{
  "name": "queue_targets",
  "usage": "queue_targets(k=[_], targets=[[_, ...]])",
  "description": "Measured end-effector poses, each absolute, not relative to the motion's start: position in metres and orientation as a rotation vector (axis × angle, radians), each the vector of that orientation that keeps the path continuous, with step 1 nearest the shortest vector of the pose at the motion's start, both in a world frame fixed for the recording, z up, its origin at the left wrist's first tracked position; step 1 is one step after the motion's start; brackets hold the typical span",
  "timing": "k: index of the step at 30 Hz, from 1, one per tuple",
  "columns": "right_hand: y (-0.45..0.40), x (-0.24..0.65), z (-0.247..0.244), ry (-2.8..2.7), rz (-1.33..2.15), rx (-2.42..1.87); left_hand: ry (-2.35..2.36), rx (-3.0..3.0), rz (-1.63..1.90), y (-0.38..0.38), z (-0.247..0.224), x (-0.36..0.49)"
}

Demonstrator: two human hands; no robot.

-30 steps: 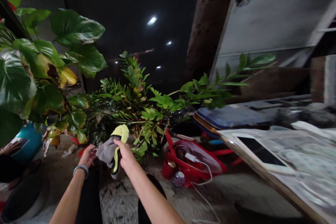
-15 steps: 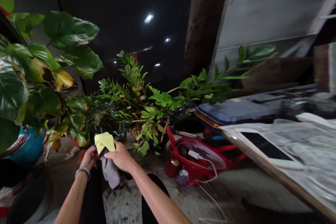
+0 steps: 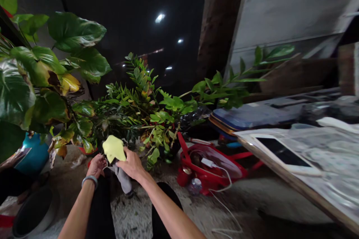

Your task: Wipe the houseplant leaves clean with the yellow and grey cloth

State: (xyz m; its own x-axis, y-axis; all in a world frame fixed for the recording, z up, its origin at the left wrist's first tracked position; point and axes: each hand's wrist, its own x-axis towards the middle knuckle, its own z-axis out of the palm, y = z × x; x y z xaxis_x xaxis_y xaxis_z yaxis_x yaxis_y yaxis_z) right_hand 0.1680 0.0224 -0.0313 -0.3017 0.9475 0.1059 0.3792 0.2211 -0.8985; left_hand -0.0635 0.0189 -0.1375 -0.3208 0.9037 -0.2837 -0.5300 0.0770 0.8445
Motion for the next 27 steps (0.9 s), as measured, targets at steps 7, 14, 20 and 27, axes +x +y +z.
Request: queue_targets(k=[7, 14, 20, 27], targets=[[0.062, 0.173, -0.008, -1.143, 0.973, -1.203, 1.174, 0.414, 1.677, 0.017, -0.139, -0.067], [-0.001, 0.169, -0.062, -1.048, 1.485, -1.215, 1.182, 0.276, 1.817, 0.019, -0.146, -0.068], [-0.022, 0.189, -0.071, -1.121, 1.511, -1.22, 1.106, 0.135, 1.921, 0.023, -0.14, -0.069], [-0.011, 0.2, -0.038, -1.309, 1.517, -1.141, 1.042, 0.127, 1.965, 0.038, -0.144, -0.063]])
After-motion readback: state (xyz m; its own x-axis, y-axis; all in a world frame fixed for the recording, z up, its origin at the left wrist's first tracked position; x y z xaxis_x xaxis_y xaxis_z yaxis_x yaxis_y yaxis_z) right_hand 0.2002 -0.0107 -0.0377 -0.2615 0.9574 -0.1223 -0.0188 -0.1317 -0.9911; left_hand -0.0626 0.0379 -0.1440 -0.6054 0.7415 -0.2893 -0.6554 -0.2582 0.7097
